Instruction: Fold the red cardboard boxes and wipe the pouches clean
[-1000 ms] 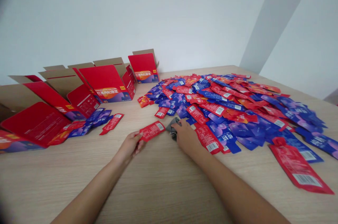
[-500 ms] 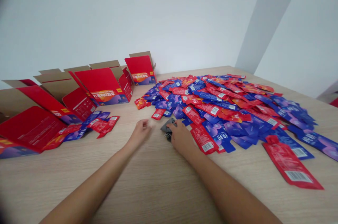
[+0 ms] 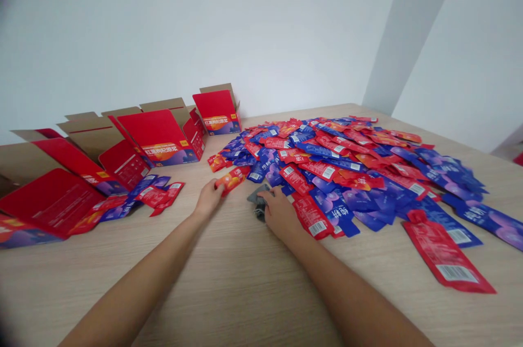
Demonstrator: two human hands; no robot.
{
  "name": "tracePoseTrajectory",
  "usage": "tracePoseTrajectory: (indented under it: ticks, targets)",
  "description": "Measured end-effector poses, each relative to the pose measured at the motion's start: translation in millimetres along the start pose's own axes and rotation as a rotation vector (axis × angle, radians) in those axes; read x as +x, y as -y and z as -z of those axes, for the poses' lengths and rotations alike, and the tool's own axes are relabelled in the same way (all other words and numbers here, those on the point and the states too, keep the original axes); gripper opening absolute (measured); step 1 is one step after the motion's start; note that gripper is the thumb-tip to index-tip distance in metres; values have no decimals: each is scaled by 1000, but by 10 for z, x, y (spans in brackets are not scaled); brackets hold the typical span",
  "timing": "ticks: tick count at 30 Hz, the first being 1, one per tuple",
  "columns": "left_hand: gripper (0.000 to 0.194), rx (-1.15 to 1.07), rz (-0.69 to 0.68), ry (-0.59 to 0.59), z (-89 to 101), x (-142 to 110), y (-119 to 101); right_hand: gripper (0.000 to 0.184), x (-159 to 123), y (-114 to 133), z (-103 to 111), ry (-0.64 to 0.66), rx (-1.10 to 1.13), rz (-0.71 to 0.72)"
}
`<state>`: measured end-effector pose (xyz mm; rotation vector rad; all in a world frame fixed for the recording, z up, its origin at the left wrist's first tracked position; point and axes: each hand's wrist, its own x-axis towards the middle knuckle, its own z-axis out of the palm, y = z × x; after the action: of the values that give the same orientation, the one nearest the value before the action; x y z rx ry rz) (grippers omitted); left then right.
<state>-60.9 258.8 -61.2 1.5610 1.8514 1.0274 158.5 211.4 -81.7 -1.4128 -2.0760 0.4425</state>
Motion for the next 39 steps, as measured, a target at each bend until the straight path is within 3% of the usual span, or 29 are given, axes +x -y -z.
tracePoseTrajectory:
  ticks: [3,5,7,9,11,15,18,22,25,28,33,35,39]
  targets:
    - [24,-103,137,56,223,-186,68,43,14,-54,-24,-52,100,-42]
    - [23,-201,226,189,325,-369,121,41,12,-65,-20,-110,169,-70]
    - [23,-303,306,325,375,-553,174,41,-14,-17,-8,-166,221,-59]
    - [28,-359,332,376,372,-699,210,42,-70,114,-6,-181,251,4]
    - [31,-342,287,368,331,-789,219,45,-151,315,-33,-127,247,106]
    - [22,-307,235,449,204,-846,201,49,-286,685,-141,121,34,259]
    - [19,-349,220,450,145,-849,217,47,-253,667,-155,234,-146,211]
    - [24,-401,257,423,163,-850,262,45,-96,306,-23,161,-260,19]
    - [26,-393,265,420,183,-857,270,46,-65,185,60,89,-179,0]
    - [23,-394,253,410,157,-861,265,49,-154,369,23,42,-61,97]
    - [23,-396,290,444,103,-867,280,50,-280,702,-128,285,-138,211]
    - [26,-415,298,443,116,-875,280,47,-245,627,-113,286,-195,155]
    - [36,-415,234,390,224,-902,233,43,-101,228,25,153,-252,-3]
